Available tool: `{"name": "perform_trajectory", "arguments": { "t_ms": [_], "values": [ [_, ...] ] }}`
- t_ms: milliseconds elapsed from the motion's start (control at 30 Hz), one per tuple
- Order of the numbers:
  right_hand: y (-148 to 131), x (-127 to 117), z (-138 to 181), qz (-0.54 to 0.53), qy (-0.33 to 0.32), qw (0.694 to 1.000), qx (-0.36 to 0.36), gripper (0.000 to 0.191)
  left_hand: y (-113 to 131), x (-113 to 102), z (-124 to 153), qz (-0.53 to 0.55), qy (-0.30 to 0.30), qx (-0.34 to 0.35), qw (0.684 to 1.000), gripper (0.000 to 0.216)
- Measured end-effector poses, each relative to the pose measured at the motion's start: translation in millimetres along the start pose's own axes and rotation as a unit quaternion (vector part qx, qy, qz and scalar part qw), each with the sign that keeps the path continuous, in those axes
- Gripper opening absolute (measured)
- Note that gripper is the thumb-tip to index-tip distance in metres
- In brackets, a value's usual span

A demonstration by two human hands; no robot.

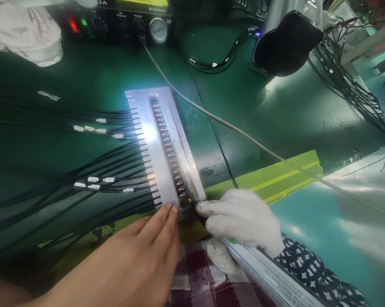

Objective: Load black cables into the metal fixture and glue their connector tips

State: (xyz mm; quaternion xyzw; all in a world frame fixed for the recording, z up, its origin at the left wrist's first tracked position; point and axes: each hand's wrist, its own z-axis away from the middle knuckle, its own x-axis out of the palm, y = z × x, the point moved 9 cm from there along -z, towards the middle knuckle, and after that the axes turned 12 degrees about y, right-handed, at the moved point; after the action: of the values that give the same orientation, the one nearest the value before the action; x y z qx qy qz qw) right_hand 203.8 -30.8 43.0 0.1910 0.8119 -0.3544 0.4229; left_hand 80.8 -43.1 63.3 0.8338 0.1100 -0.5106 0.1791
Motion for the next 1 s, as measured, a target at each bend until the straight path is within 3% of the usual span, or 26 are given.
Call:
{"name": "perform_trajectory", "arguments": {
  "t_ms": [367,600,733,867,933,1000],
  "values": [
    [0,-3,-8,-0.015,-0.009,1.000,-0.017,0.016,0,2,0,0.003,-0.008,0.003,1.000,0.041],
    [6,-2,-9,-0.026,0.004,1.000,0.012,0.022,-1,3,-2,0.000,-0.011,-0.006,1.000,0.040],
    [6,-15,-14,-0.061,0.099,0.993,0.015,0.035,1,0,1,0.004,-0.006,-0.001,1.000,0.040],
    [3,-31,-16,-0.060,0.189,0.980,-0.008,0.030,1,0,0,0.003,-0.010,0.001,1.000,0.039],
    [4,-31,-16,-0.056,0.177,0.983,-0.002,0.027,-1,1,-1,-0.002,-0.011,-0.003,1.000,0.040],
    [7,-19,-17,-0.049,0.097,0.994,0.016,0.025,-2,2,-1,-0.002,-0.013,-0.007,1.000,0.040]
  ]
}}
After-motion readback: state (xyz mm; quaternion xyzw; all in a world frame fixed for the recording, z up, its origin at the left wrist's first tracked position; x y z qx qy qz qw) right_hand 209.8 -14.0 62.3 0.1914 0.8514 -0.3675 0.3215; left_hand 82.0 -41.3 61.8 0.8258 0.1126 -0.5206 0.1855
